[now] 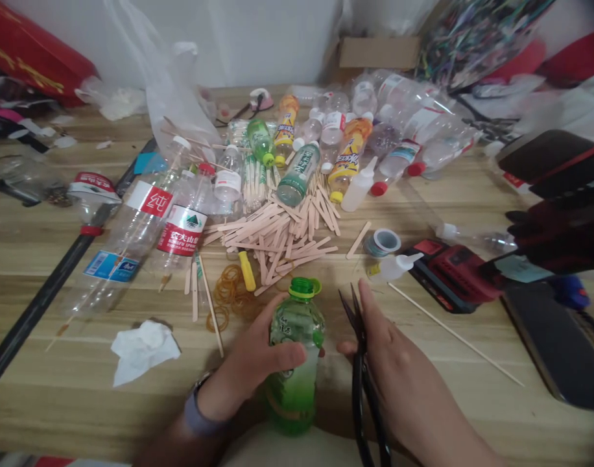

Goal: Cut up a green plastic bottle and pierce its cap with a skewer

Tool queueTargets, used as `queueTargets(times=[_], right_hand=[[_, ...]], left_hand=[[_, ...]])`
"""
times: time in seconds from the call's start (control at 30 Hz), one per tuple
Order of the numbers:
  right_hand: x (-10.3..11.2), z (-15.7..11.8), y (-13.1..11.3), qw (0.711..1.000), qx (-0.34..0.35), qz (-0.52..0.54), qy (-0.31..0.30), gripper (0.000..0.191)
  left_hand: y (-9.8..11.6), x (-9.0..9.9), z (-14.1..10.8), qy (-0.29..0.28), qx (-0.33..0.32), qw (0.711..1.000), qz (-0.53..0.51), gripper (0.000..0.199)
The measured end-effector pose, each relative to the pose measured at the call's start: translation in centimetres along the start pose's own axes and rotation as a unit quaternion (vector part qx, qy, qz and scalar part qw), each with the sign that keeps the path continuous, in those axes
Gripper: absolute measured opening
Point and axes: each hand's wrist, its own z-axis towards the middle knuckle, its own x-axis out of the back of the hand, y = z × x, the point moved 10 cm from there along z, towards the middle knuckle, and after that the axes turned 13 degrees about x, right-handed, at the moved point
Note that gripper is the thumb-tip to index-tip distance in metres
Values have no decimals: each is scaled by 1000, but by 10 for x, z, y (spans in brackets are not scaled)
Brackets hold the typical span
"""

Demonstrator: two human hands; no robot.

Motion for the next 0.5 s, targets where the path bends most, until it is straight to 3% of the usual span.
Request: queueTargets(times=[0.07, 0.2, 0.33, 0.5], right_hand=[[3, 0, -5, 999, 3, 40, 4, 76], [11, 0, -5, 994, -34, 102, 7, 41], [22, 3, -23, 999, 47, 28, 1, 28], [39, 4, -35, 990, 115, -62, 50, 25]], left_hand=[[3, -1, -1, -2, -11, 1000, 3, 93], [5, -3, -4, -8, -11, 1000, -8, 86], [2, -5, -6, -31, 9, 999, -35, 90], [4, -6, -7, -53, 5, 998, -23, 94]])
